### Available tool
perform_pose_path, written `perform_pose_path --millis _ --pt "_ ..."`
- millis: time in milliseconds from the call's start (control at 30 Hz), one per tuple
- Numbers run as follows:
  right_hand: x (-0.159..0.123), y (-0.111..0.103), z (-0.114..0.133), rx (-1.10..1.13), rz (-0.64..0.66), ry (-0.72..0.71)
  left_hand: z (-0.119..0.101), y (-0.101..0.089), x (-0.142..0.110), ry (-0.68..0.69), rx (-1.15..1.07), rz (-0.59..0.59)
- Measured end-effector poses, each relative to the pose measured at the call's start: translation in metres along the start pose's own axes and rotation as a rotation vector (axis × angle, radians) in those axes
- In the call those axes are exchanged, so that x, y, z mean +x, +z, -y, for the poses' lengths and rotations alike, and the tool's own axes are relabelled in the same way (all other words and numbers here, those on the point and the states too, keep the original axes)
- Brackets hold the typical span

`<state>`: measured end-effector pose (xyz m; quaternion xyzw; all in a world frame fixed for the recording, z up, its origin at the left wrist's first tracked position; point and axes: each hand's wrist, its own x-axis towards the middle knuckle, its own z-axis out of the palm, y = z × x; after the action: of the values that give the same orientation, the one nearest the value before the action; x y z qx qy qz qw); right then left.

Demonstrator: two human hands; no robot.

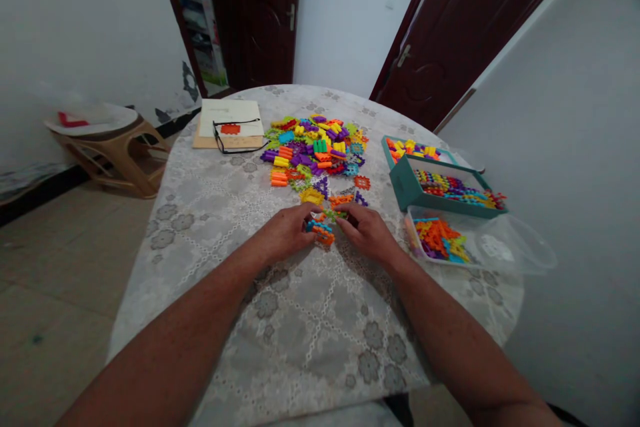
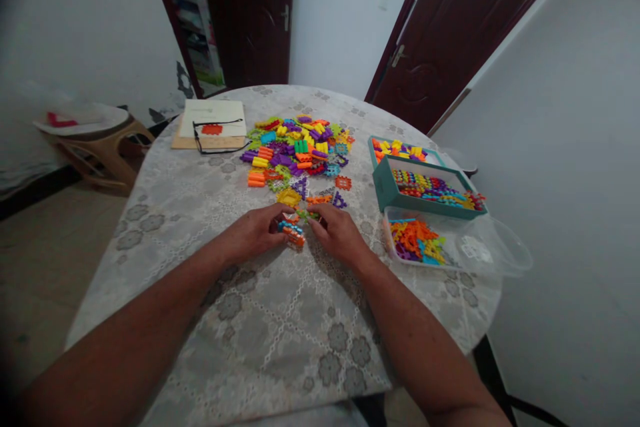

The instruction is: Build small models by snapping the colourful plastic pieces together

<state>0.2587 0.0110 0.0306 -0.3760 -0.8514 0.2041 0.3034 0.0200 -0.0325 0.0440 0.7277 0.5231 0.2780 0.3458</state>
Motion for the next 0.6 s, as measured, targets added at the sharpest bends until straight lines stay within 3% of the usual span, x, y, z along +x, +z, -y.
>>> perform_pose_path --millis 600 --pt "0.0003 -0.0047 0.0025 -0.01 0.048 -0.033 -0.0058 -0.0029 -0.0009 -0.055 0.036 0.033"
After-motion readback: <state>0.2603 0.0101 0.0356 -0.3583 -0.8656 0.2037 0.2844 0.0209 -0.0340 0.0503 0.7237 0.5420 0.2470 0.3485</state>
